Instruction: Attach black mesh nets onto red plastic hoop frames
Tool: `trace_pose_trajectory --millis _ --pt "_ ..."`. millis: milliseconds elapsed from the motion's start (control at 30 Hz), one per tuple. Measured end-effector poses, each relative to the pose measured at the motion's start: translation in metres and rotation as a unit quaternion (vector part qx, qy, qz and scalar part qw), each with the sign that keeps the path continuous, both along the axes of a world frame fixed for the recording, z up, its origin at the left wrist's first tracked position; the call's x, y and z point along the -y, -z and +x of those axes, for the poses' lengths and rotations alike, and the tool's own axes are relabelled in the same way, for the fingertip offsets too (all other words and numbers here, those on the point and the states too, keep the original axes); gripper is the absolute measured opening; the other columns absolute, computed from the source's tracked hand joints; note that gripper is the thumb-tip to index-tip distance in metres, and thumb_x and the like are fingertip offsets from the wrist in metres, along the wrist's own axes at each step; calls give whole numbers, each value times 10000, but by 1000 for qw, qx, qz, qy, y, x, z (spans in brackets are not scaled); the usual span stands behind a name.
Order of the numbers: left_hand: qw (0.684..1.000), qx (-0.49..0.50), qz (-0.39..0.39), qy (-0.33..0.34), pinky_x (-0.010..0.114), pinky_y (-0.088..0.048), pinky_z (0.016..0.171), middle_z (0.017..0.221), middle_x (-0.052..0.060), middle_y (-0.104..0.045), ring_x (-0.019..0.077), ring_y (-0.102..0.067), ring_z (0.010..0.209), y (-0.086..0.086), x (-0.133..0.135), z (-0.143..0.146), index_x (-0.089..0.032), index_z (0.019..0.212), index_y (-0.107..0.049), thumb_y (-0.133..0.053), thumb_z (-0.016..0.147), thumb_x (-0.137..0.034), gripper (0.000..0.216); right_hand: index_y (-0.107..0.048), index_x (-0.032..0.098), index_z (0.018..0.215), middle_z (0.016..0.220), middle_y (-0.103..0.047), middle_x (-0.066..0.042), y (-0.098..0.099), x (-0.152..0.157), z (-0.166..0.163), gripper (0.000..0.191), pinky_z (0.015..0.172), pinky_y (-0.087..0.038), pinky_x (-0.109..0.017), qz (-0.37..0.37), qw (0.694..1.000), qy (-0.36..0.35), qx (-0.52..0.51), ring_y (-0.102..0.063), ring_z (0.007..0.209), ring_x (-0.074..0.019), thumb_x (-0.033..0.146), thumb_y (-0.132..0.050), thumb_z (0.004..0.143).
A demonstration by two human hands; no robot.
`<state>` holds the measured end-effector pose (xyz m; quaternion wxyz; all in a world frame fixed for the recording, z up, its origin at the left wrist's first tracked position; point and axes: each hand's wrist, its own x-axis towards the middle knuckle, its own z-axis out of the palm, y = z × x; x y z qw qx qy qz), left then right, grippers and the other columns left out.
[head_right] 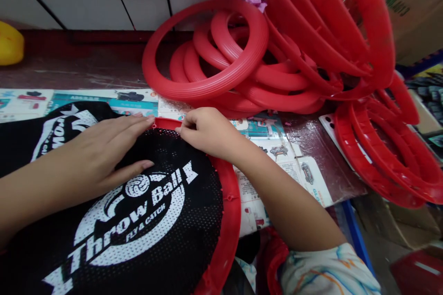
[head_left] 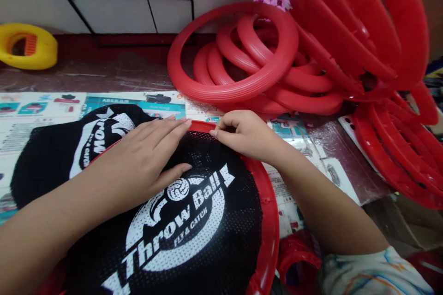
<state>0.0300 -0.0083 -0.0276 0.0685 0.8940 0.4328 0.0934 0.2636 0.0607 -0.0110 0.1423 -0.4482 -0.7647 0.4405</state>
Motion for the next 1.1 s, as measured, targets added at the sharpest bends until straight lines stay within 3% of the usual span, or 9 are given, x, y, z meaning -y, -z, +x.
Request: trace_pose_trajectory --millis 267,400,533,633,767,867,1100 --pt "999 -38 -6 12 622 -429 1045 1453 236 -438 440 -484 1306 -2 0 1 -190 1465 -449 -403 994 -397 517 -637 129 667 622 -556 41 3 -3 -3 161 636 -329 -236 17 1000 -6 17 -484 601 -86 83 -615 820" --pt "999 -45 8 20 643 -454 988 1402 258 -456 459 -517 1247 -3 -1 3 -186 1454 -492 -413 985 -366 508 -636 126 663 623 -556 43 2 -2 -3 159 635 -331 -234 18 1000 -4 24 -479 603 -81 70 -622 811" --pt "999 -31 0 14 639 -456 995 1412 253 -451 456 -505 1266 -3 -1 2 -186 1449 -505 -411 988 -392 513 -661 130 688 597 -554 39 -10 -4 7 215 579 -315 -248 -13 999 -1 51 -454 564 -82 204 -620 885" --pt "1000 -26 -10 13 632 -453 1009 1431 254 -441 451 -497 1282 -4 -1 2 -167 1441 -513 -401 995 -398 514 -720 137 772 643 -615 15 -20 -7 17 253 564 -322 -263 -59 992 -52 97 -488 579 -100 302 -599 921" --pt "999 -25 -19 9 637 -432 1033 1443 257 -436 455 -481 1303 -3 -1 2 -156 1445 -508 -395 1000 -388 514 -750 148 849 776 -684 2 -23 -8 21 102 644 -386 -256 -64 989 -107 85 -570 681 -111 202 -664 864" --pt "999 -26 -20 7 637 -421 1046 1458 256 -425 459 -470 1314 -3 0 1 -154 1449 -503 -396 1001 -391 518 -721 139 772 721 -655 19 -21 -7 19 69 644 -378 -250 -69 989 -99 80 -550 644 -96 160 -687 829" --pt "999 -34 -19 10 625 -419 1058 1495 231 -390 449 -460 1328 -1 1 0 -172 1471 -466 -370 1010 -412 528 -658 137 725 626 -562 51 -24 -10 20 165 610 -321 -252 -111 989 -71 65 -442 559 -71 242 -647 851"
